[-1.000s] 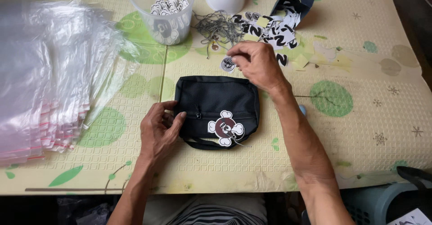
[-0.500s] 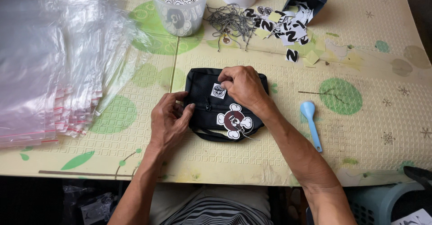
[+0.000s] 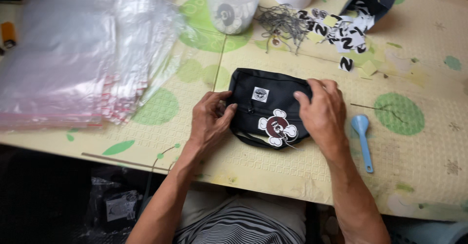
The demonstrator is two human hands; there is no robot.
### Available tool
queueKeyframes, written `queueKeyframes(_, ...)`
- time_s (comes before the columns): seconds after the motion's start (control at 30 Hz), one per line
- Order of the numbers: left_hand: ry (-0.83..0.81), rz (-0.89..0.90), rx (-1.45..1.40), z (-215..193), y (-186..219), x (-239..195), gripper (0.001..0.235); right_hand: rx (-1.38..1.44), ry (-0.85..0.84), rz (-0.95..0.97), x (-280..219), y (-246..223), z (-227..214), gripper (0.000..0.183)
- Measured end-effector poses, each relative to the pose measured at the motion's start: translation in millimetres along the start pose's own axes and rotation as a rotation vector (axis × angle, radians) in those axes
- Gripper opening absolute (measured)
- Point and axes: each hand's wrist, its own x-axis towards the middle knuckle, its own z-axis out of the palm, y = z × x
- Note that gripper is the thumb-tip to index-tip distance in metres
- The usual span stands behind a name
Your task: The person attaches a chain with a cartoon bear charm to the zipper of a black mesh bag. They then place the decorated bag into a clear plastic zip-top bag and seal it.
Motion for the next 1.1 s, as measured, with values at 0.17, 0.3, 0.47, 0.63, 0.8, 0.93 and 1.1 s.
queueKeyframes(0.17, 0.008, -0.015, 0.026, 1, -3, -2, 0.034, 0.251, -0.056, 0.097, -29, 31, 19, 0.05)
queueKeyframes(0.3, -0.084, 0.031, 0.156, -20, 24, 7, 0.035, 0.335, 0.051, 0.1, -52, 39, 16, 0.047)
queueKeyframes(0.47, 0.12, 0.27, 0.817, -170, 15, 54, 0.027, 0.38, 0.039, 0.231, -81, 71, 0, 0.049)
queueKeyframes(0.63, 0.122, -0.34, 1.293, -292, -24, 53, 0.019, 0.577, 0.05, 0.28, -100, 67, -13, 0.048)
queueKeyframes(0.8, 0.03, -0.156, 1.388, -298, -29, 69, 0.019, 0.52, 0.104, 0.318, -96, 66, -5, 0.045)
queueKeyframes(0.93, 0.005, -0.181, 1.307, -271, -15, 105, 0.023, 0.504, 0.11, 0.304, -100, 72, -2, 0.047)
queueKeyframes(1.1, -0.048, -0.007, 1.064, -182, 13, 139, 0.028, 0.411, 0.172, 0.334, -114, 74, -3, 0.048)
